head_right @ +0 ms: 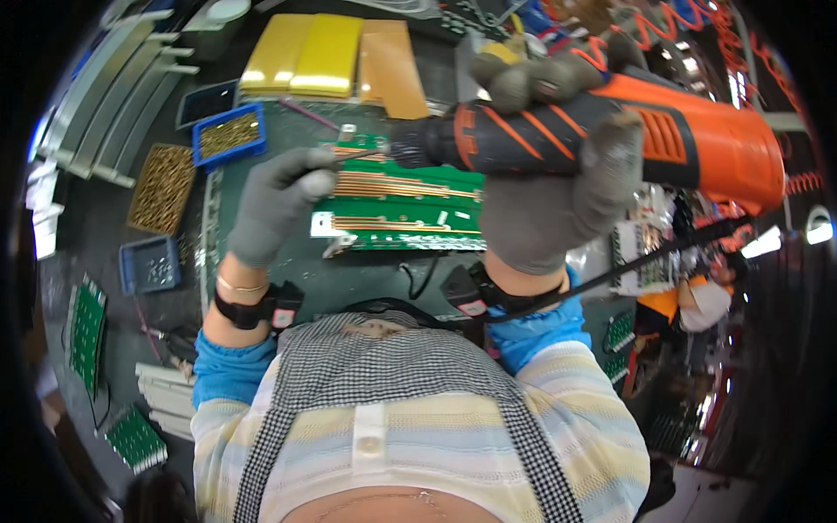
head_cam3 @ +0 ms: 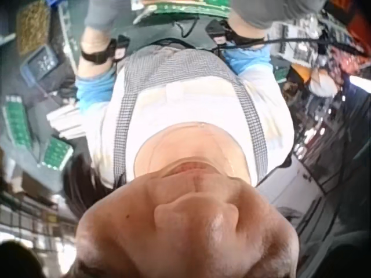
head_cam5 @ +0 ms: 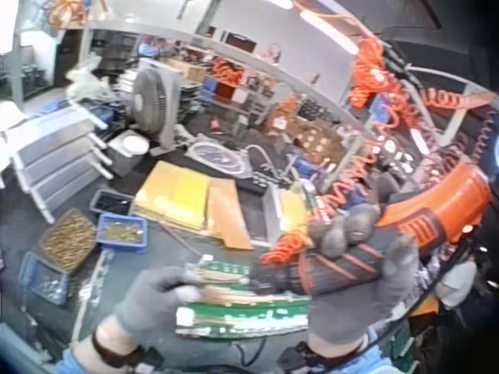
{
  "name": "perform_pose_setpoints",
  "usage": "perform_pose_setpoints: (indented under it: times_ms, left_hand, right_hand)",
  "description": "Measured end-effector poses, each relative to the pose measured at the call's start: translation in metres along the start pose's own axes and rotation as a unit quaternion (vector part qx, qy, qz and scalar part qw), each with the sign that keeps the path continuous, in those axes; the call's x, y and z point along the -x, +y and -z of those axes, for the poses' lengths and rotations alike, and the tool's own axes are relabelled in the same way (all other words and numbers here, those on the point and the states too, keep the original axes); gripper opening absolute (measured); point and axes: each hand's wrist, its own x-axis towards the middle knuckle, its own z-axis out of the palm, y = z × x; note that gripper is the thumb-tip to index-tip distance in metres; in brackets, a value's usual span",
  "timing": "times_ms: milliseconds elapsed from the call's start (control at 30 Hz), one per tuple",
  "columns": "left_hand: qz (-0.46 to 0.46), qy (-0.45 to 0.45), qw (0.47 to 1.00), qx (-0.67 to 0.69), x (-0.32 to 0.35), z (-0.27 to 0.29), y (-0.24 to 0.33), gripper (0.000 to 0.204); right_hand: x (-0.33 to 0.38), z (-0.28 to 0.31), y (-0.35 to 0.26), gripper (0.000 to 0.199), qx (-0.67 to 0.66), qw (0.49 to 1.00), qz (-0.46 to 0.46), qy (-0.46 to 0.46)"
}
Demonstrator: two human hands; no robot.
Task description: The person picks up screws from a bin and drives them into a metal frame using a power tool. They then place a yellow panel on the frame, position a circuit board over it, and secure the assembly with more screws.
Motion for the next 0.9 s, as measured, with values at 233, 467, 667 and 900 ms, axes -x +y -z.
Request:
perform_pose_setpoints:
  times_ms: [233, 467, 667, 900]
  left_hand:
    - [-0.038, 0.032, 0.993, -0.104, 0.006, -0.013, -0.003, 0.015]
    - [-0.165, 0.041, 0.924, -0.344, -0.002, -0.022, 0.006, 0.021]
    - [-0.222, 0.036, 0.876, -0.426, -0.006, -0.023, 0.001, 0.022]
    - [-0.262, 0.022, 0.846, -0.464, -0.012, -0.026, 0.002, 0.021]
  right_hand:
    - [0.008, 0.019, 0.0, 0.054, -0.078, 0.997, -0.022, 0.009]
    - [0.015, 0.039, -0.003, 0.062, -0.098, 0.994, -0.04, 0.023]
    - [0.019, 0.043, -0.003, 0.056, -0.096, 0.994, -0.036, 0.038]
    - [0.023, 0.031, -0.006, 0.06, -0.053, 0.995, -0.044, 0.072]
